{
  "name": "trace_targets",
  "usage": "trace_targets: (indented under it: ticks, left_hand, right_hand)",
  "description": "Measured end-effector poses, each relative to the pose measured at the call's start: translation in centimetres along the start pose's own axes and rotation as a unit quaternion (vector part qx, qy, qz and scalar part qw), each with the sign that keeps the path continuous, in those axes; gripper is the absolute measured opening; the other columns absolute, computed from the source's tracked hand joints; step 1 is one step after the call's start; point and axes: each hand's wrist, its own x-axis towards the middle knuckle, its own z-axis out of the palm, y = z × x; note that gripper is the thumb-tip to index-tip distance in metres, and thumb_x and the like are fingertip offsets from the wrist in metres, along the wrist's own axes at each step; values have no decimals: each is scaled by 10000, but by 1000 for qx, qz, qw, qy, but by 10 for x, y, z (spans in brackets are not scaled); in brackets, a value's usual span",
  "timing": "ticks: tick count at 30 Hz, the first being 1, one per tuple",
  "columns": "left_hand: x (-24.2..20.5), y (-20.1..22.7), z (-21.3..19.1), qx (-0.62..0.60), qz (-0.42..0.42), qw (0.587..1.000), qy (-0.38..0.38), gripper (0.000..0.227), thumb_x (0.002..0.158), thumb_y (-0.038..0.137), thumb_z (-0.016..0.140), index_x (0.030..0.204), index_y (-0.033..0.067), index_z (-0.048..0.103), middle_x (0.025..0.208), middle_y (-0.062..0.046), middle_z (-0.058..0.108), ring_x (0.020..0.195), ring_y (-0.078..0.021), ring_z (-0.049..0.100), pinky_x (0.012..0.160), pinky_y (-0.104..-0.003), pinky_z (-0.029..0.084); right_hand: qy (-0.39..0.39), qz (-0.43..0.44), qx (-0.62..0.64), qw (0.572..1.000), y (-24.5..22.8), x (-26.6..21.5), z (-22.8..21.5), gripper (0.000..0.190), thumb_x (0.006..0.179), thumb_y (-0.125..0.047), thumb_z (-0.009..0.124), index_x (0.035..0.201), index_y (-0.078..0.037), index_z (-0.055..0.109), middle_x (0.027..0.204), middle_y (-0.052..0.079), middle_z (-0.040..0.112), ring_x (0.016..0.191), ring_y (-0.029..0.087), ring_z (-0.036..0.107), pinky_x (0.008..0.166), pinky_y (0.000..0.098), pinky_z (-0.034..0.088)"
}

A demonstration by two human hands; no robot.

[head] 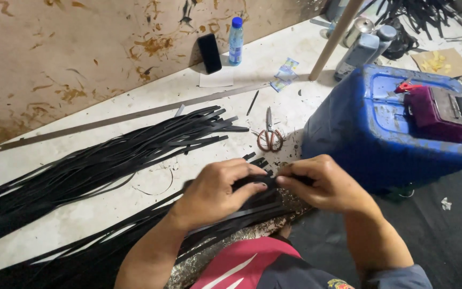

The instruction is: The person picks up black rubber strips from a table, presses them into a small device on a blue container, and then hangs the strips on a wall using colorful clothespins. The process is repeated for multiple strips.

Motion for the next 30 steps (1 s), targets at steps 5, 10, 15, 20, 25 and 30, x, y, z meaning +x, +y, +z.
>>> trace_targets:
  ticks: [5, 10, 15, 20, 25, 30]
  left_hand:
    - [-7, 2, -20, -19, -3, 1000, -7, 99, 905, 81, 718, 980, 32, 761, 828, -146, 760, 778, -304, 766, 687, -364, 584]
    - [7, 1, 1, -65, 24, 997, -41, 106, 903, 63, 717, 986, 16, 763, 831, -148, 761, 764, -305, 758, 693, -360, 583]
    - [3, -4, -11, -26, -9, 998, -48, 133, 882, 69, 718, 996, 22, 767, 828, -175, 775, 792, -341, 773, 692, -395, 592]
    - [16, -6, 14, -47, 20, 996, -75, 132, 888, 60, 717, 1006, 12, 754, 852, -182, 767, 815, -355, 766, 711, -400, 595]
    - [22, -4, 20, -44, -21, 994, -97, 156, 885, 60, 703, 1017, 29, 781, 845, -165, 790, 803, -320, 783, 707, -382, 607]
    - [30, -12, 35, -10, 26, 995, -92, 96, 903, 157, 719, 941, 72, 743, 910, -53, 765, 854, -180, 729, 781, -295, 542]
  right_hand:
    - [29, 22, -17, 999, -2, -18, -13, 126, 899, -20, 682, 813, 2, 772, 506, 105, 640, 431, 166, 599, 419, 298, 499]
    - [35, 1, -12, 999, -8, -17, 1, 110, 893, 20, 697, 796, 15, 748, 531, 123, 629, 431, 202, 594, 437, 293, 487]
    - [73, 47, -25, 996, -9, -45, -16, 145, 892, -1, 678, 767, -1, 752, 504, 97, 627, 455, 131, 558, 421, 296, 479]
    - [64, 35, -48, 996, -13, -43, -6, 130, 890, 1, 695, 763, -5, 721, 556, 121, 653, 445, 202, 616, 428, 318, 494]
    - [97, 66, -78, 990, -15, -62, -13, 150, 882, 17, 679, 740, -10, 720, 582, 120, 691, 473, 184, 662, 447, 307, 518]
    - [62, 143, -176, 972, -13, -81, -24, 126, 931, -201, 697, 904, -88, 747, 710, -7, 743, 553, 94, 599, 498, 274, 467]
